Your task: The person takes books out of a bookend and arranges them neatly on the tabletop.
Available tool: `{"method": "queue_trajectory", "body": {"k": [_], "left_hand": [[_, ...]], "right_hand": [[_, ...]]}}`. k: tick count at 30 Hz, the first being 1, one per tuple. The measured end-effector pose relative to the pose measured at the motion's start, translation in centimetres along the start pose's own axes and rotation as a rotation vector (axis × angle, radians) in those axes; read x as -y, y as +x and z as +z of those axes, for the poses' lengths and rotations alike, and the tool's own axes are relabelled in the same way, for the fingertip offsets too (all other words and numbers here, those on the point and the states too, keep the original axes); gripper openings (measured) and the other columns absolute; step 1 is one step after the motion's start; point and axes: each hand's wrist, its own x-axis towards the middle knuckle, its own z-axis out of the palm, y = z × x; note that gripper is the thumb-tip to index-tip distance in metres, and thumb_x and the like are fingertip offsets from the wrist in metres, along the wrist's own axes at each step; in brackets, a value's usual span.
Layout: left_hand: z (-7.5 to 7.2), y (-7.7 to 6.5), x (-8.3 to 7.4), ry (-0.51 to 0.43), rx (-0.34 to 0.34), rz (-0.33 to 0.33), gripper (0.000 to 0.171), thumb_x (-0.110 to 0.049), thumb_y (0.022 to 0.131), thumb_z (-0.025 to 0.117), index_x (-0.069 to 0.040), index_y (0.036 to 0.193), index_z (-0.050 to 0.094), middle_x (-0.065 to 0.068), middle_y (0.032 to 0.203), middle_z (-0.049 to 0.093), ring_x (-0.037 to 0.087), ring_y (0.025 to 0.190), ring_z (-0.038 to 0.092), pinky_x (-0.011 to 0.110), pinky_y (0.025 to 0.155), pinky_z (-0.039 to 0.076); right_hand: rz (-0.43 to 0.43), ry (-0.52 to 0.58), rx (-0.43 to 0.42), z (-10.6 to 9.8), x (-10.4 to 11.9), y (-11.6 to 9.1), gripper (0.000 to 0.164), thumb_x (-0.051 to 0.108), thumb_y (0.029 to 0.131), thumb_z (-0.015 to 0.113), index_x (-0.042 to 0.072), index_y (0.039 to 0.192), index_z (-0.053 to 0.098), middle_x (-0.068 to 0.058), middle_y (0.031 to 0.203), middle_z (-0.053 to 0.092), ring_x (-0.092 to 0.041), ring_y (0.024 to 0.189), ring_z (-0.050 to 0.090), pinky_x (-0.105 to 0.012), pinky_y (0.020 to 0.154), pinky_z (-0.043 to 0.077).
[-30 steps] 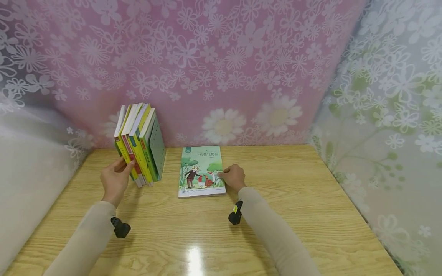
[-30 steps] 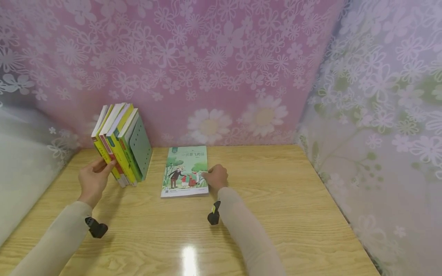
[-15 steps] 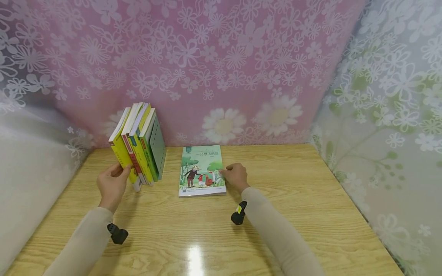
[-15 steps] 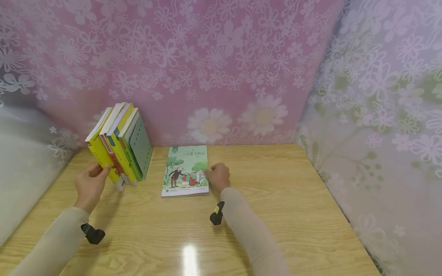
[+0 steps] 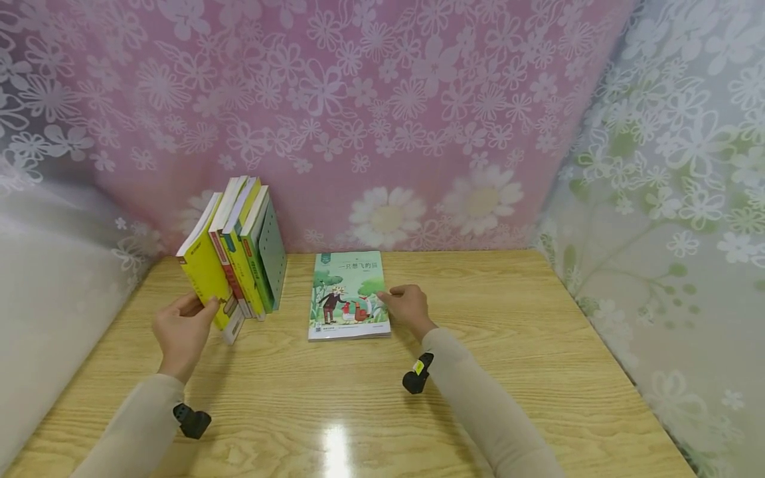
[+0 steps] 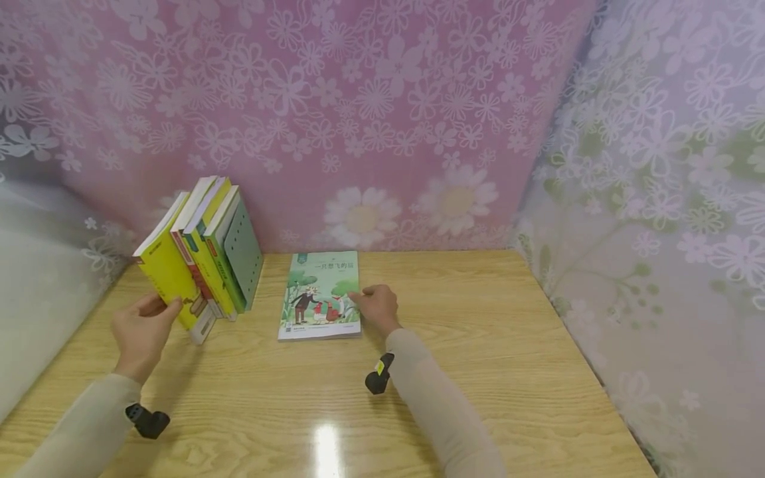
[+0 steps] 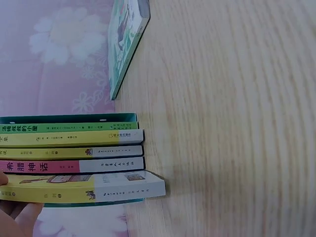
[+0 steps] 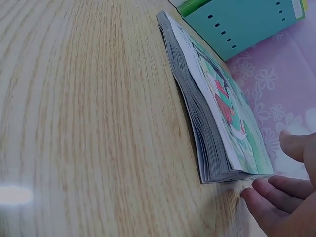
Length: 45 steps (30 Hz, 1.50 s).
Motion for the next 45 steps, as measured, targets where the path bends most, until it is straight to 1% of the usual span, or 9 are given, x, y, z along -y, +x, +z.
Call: {"method": "queue_trajectory", "body": {"k": [3,9,15,20,27,31,37,39,45], "left_hand": [[-0.2,-0.4,0.2,-0.006,-0.032,0.043,0.036,-0.019,0.083,0.076,0.003,0.111,0.071,-0.022,0.074,0.064,-0.008,0.068,0.062,0.007,0.062,0.050],[-0.6,-1.2,0.1,-0.002,-0.078,0.143,0.036,-0.019,0.081,0.078,0.005,0.108,0.071,-0.027,0.074,0.061,-0.011,0.067,0.060,0.006,0.062,0.048],[-1.1,-1.7,-0.1,-0.009,-0.084,0.175,0.032,-0.016,0.082,0.077,0.005,0.106,0.072,-0.031,0.072,0.059,-0.010,0.067,0.061,0.006,0.062,0.049],[-1.8,-2.2,-0.4,0.024,-0.092,0.202,0.029,-0.015,0.082,0.077,0.005,0.103,0.073,-0.033,0.071,0.057,-0.012,0.065,0.060,0.005,0.060,0.048],[-3.3,-3.3,-0.9,0.045,-0.092,0.135,0.031,-0.018,0.083,0.076,0.003,0.105,0.073,-0.033,0.070,0.059,-0.011,0.066,0.061,0.005,0.060,0.047],[-4.0,-4.0,-1.3,0.023,-0.100,0.108,0.033,-0.017,0.083,0.076,0.004,0.108,0.071,-0.031,0.072,0.061,-0.010,0.068,0.062,0.005,0.062,0.048],[-5.1,-5.1,-1.9,-0.027,-0.123,0.090,0.032,-0.012,0.082,0.076,0.005,0.109,0.070,-0.027,0.075,0.066,-0.007,0.070,0.065,0.006,0.065,0.050],[-5.6,-5.5,-2.2,-0.044,-0.122,0.049,0.031,-0.012,0.081,0.077,0.002,0.108,0.072,-0.025,0.074,0.067,-0.006,0.070,0.065,0.006,0.064,0.050],[-7.0,-6.5,-3.2,-0.190,-0.137,-0.093,0.022,-0.009,0.076,0.082,-0.009,0.097,0.076,-0.015,0.071,0.070,-0.002,0.067,0.065,0.006,0.060,0.049]], "right_hand": [[0.010,0.019,0.005,-0.2,0.0,-0.3,0.050,0.037,0.087,0.071,0.000,0.120,0.066,-0.016,0.122,0.064,-0.034,0.113,0.058,-0.046,0.091,0.051],[0.011,0.037,0.008,-0.3,-0.2,-0.6,0.049,0.039,0.088,0.070,0.002,0.120,0.066,-0.015,0.122,0.063,-0.033,0.113,0.058,-0.046,0.091,0.052],[0.007,0.083,0.027,-0.4,-0.5,-0.7,0.049,0.040,0.088,0.069,0.003,0.121,0.065,-0.014,0.123,0.063,-0.030,0.111,0.060,-0.043,0.089,0.053],[-0.002,0.105,0.045,-0.6,-0.6,-0.9,0.050,0.040,0.089,0.068,0.005,0.124,0.064,-0.013,0.121,0.063,-0.028,0.107,0.061,-0.042,0.087,0.054],[-0.036,0.189,0.122,-0.9,-0.7,-1.3,0.052,0.036,0.089,0.068,0.003,0.129,0.060,-0.013,0.121,0.063,-0.028,0.111,0.060,-0.043,0.091,0.052],[-0.047,0.239,0.157,-1.1,-0.7,-1.4,0.053,0.034,0.090,0.068,0.003,0.131,0.058,-0.013,0.125,0.061,-0.028,0.113,0.059,-0.043,0.092,0.052],[-0.070,0.258,0.185,-1.1,-1.2,-1.5,0.049,0.032,0.091,0.067,0.003,0.130,0.059,-0.013,0.129,0.059,-0.029,0.117,0.057,-0.041,0.092,0.052],[-0.080,0.266,0.190,-1.1,-1.4,-1.6,0.048,0.031,0.091,0.067,0.003,0.129,0.060,-0.014,0.129,0.060,-0.029,0.117,0.058,-0.041,0.092,0.052],[-0.105,0.289,0.212,-1.2,-1.6,-1.8,0.049,0.030,0.092,0.066,0.001,0.130,0.059,-0.015,0.128,0.060,-0.030,0.118,0.057,-0.042,0.094,0.051]]}}
